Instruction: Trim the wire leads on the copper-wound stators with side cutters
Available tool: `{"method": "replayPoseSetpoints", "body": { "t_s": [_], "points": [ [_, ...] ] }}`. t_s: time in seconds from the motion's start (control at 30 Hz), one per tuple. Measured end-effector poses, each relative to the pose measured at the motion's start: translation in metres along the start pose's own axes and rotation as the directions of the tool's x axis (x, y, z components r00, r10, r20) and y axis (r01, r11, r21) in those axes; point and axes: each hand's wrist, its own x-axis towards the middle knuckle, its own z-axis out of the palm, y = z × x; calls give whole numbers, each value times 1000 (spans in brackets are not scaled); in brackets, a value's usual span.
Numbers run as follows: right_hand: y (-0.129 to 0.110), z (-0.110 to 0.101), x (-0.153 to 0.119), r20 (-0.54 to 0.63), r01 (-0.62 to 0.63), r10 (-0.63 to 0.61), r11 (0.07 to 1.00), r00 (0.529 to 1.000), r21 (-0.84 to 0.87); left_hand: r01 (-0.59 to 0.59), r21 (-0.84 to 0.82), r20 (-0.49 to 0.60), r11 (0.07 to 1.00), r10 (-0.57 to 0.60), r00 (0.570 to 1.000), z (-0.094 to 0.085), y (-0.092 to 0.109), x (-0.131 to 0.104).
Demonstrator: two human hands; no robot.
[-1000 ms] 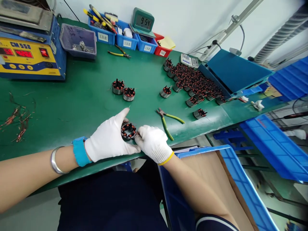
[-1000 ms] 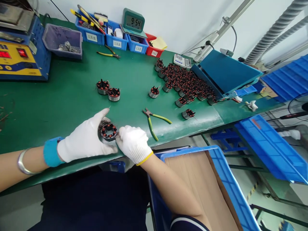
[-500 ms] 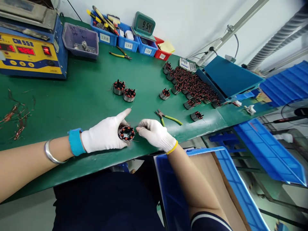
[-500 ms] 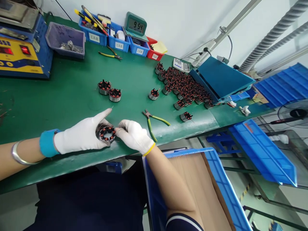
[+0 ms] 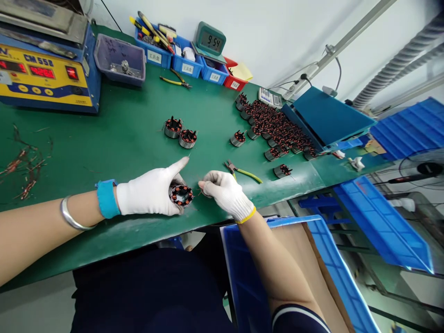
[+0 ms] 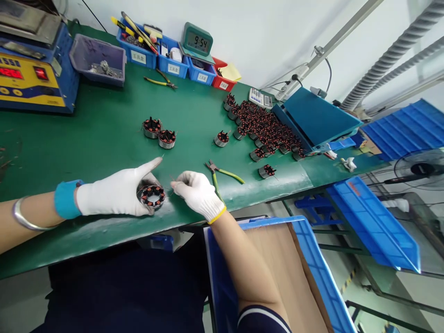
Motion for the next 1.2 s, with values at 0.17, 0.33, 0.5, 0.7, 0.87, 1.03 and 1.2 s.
{"method": "replayPoseSetpoints", "body": {
  "t_s": [0.17,0.33,0.5,0.7,0.87,1.03,1.2],
  "points": [
    [-10,-15,-34,-166,-120,44,867,985,-484,-35,-10,-12,999,35,999,3,-6,1],
    [-26,6,-49,-78,270,-343,844,936,-463,-98,11,-41,995,98,994,6,-8,0],
    [0,25,-39,-10,126,-138,924,990,-360,-84,16,-19,996,84,996,5,-6,-1],
    [6,16,-38,36,-7,14,979,999,-203,-88,33,-37,996,89,995,8,-9,0],
    [-2,16,-37,10,7,-5,977,1000,-212,-59,83,-29,995,61,998,9,-8,0],
    [0,11,-35,58,42,-31,980,998,-196,-85,139,-67,987,95,993,16,0,0],
    [8,-1,-34,108,9,-8,1000,994,-1,-121,156,25,980,118,993,17,7,2]
  ]
}}
